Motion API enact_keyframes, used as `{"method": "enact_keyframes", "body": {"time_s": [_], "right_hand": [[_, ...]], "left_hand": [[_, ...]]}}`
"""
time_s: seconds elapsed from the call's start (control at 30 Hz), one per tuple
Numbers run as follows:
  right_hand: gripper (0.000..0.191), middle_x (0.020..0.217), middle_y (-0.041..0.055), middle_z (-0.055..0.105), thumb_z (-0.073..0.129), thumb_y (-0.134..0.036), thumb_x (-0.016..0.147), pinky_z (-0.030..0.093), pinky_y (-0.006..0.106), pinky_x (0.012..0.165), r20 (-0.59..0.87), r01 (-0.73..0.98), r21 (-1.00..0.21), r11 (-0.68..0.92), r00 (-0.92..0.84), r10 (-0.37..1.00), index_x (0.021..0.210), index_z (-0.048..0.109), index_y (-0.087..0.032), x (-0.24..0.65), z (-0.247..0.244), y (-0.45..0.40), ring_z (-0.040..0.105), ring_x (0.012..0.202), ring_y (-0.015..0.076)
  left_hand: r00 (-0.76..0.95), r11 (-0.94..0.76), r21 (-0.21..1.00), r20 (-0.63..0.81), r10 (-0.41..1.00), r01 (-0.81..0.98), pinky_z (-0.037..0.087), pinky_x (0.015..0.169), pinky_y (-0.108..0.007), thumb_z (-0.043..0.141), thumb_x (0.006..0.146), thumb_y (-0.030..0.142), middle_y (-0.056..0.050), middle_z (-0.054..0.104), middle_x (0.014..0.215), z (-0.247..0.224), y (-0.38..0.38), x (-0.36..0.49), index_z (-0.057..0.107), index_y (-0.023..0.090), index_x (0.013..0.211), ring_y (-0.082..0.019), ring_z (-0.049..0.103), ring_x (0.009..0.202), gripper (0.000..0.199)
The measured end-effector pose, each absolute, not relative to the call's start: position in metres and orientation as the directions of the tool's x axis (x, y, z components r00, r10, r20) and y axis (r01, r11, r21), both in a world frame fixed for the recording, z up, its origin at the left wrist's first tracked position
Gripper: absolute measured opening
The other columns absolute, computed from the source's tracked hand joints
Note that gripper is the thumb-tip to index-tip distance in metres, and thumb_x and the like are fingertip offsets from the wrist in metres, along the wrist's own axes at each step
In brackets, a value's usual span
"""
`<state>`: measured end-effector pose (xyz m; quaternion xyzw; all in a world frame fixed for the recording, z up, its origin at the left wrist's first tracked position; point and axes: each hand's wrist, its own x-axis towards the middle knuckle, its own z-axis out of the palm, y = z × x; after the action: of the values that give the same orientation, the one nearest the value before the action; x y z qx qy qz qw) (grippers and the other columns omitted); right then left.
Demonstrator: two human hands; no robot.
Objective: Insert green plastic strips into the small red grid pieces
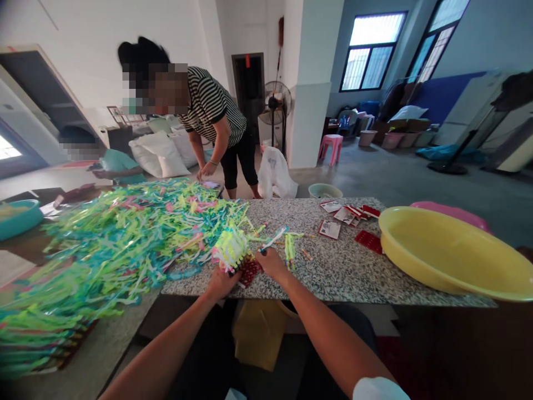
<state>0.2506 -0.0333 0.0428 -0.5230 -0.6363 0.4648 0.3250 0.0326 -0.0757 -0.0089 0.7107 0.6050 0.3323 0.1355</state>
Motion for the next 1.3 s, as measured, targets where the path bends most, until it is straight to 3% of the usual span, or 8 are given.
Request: {"method": "enact_keyframes", "body": {"time_s": [0.2,0.33,0.43,0.57,0.73,0.9,1.3], "right_hand": [[0.025,0.057,-0.0015,0.065,0.055,-0.028,0.096,0.042,0.02,0.053,-0.102,0.455,-0.89,-0.012,-0.174,0.979,0.08,0.071,-0.018,0.248,0.042,-0.047,0.059,0.05,0.012],[0.029,0.061,0.0028,0.07,0.058,-0.027,0.096,0.045,0.021,0.054,-0.16,0.487,-0.871,-0.065,-0.155,0.975,0.071,0.069,-0.017,0.246,0.039,-0.046,0.065,0.055,0.0146],[0.024,0.066,0.0037,0.073,0.058,-0.022,0.095,0.046,0.022,0.056,-0.174,0.509,-0.857,-0.078,-0.144,0.974,0.075,0.071,-0.017,0.241,0.034,-0.044,0.068,0.06,0.0163],[0.03,0.068,0.007,0.074,0.062,-0.029,0.097,0.044,0.025,0.062,-0.125,0.566,-0.824,-0.035,-0.122,0.985,0.071,0.069,-0.017,0.236,0.03,-0.043,0.07,0.066,0.0194],[0.029,0.094,0.0118,0.079,0.059,-0.039,0.101,0.044,0.027,0.073,0.031,0.72,-0.688,0.092,-0.098,0.995,0.096,0.074,-0.014,0.229,0.025,-0.043,0.073,0.088,0.0232],[0.039,0.101,0.0157,0.079,0.053,-0.043,0.104,0.047,0.03,0.079,0.014,0.784,-0.612,0.101,-0.116,0.993,0.117,0.071,-0.011,0.223,0.016,-0.042,0.075,0.097,0.0271],[0.039,0.122,0.0148,0.074,0.054,-0.039,0.102,0.049,0.03,0.096,0.093,0.788,-0.583,0.2,-0.18,0.979,0.13,0.068,-0.014,0.221,0.013,-0.041,0.071,0.113,0.0263]], "left_hand": [[0.176,-0.315,0.499,0.306,0.936,0.808,0.038,0.124,-0.048,0.062,0.08,0.024,-0.013,0.065,0.142,-0.009,-0.079,0.033,0.059,0.017,0.141,-0.031,0.054,0.14,0.062],[0.252,-0.377,0.44,0.318,0.914,0.815,0.038,0.124,-0.047,0.058,0.081,0.026,-0.017,0.061,0.146,-0.018,-0.078,0.03,0.056,0.012,0.142,-0.031,0.051,0.143,0.063],[0.268,-0.378,0.427,0.297,0.917,0.821,0.037,0.124,-0.046,0.058,0.081,0.027,-0.018,0.062,0.144,-0.02,-0.078,0.03,0.057,0.011,0.141,-0.031,0.051,0.142,0.062],[0.253,-0.369,0.447,0.299,0.92,0.814,0.036,0.125,-0.047,0.061,0.081,0.026,-0.018,0.062,0.144,-0.017,-0.08,0.031,0.058,0.012,0.141,-0.032,0.051,0.143,0.061],[0.275,-0.451,0.47,0.396,0.876,0.759,0.04,0.123,-0.05,0.063,0.081,0.026,-0.013,0.063,0.144,-0.018,-0.082,0.032,0.056,0.018,0.143,-0.031,0.054,0.139,0.063],[0.266,-0.463,0.464,0.428,0.864,0.755,0.043,0.12,-0.051,0.061,0.084,0.028,-0.015,0.064,0.142,-0.026,-0.082,0.03,0.056,0.017,0.142,-0.032,0.057,0.135,0.06],[0.227,-0.405,0.489,0.383,0.896,0.773,0.044,0.119,-0.05,0.062,0.08,0.023,-0.014,0.066,0.138,-0.036,-0.079,0.027,0.062,0.018,0.137,-0.032,0.058,0.134,0.057]]}}
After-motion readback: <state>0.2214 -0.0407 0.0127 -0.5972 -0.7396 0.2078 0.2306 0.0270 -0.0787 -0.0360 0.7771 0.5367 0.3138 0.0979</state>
